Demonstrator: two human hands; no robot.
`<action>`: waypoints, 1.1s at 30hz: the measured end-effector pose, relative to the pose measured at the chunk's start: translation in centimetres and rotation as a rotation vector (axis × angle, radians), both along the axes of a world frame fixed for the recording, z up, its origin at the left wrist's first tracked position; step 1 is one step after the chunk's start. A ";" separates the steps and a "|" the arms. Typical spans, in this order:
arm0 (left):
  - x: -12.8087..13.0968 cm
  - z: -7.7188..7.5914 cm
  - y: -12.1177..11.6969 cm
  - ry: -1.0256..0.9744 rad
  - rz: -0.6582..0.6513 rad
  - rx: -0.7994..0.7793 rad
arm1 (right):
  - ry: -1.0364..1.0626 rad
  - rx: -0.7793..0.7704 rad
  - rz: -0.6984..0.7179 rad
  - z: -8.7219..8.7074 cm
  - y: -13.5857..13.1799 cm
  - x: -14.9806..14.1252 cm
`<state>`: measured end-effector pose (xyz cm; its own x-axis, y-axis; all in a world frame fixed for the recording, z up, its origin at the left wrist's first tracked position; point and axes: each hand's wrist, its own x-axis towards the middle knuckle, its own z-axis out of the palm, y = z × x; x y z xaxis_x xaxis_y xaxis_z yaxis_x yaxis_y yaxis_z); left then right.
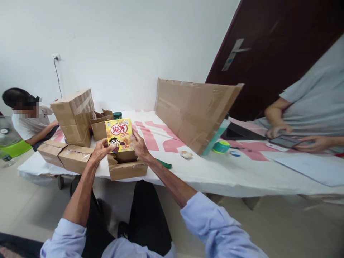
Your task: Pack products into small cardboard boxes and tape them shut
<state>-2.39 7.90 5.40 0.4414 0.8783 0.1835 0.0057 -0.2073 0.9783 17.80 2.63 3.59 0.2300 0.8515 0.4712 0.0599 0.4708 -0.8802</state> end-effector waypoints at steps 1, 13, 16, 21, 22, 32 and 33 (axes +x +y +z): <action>0.0 0.1 0.0 -0.017 -0.007 -0.004 | -0.009 0.005 -0.006 0.0 0.1 0.0; 0.5 4.2 0.1 -0.113 -0.150 0.186 | -0.072 0.259 -0.120 1.5 1.1 0.9; 0.5 5.4 -0.1 -0.129 -0.163 0.270 | -0.144 0.344 -0.153 1.9 0.9 1.0; 0.4 6.9 0.4 -0.075 -0.143 0.391 | -0.376 0.419 -0.272 2.5 0.8 2.1; 0.3 7.2 0.7 -0.059 -0.140 0.405 | -0.422 0.422 -0.276 2.7 1.1 2.6; -0.9 9.1 13.0 -0.012 0.131 0.579 | -1.214 -0.276 -0.033 1.3 1.9 8.3; -0.8 8.4 14.3 0.040 0.170 0.579 | -1.243 -0.349 0.002 0.8 1.6 8.3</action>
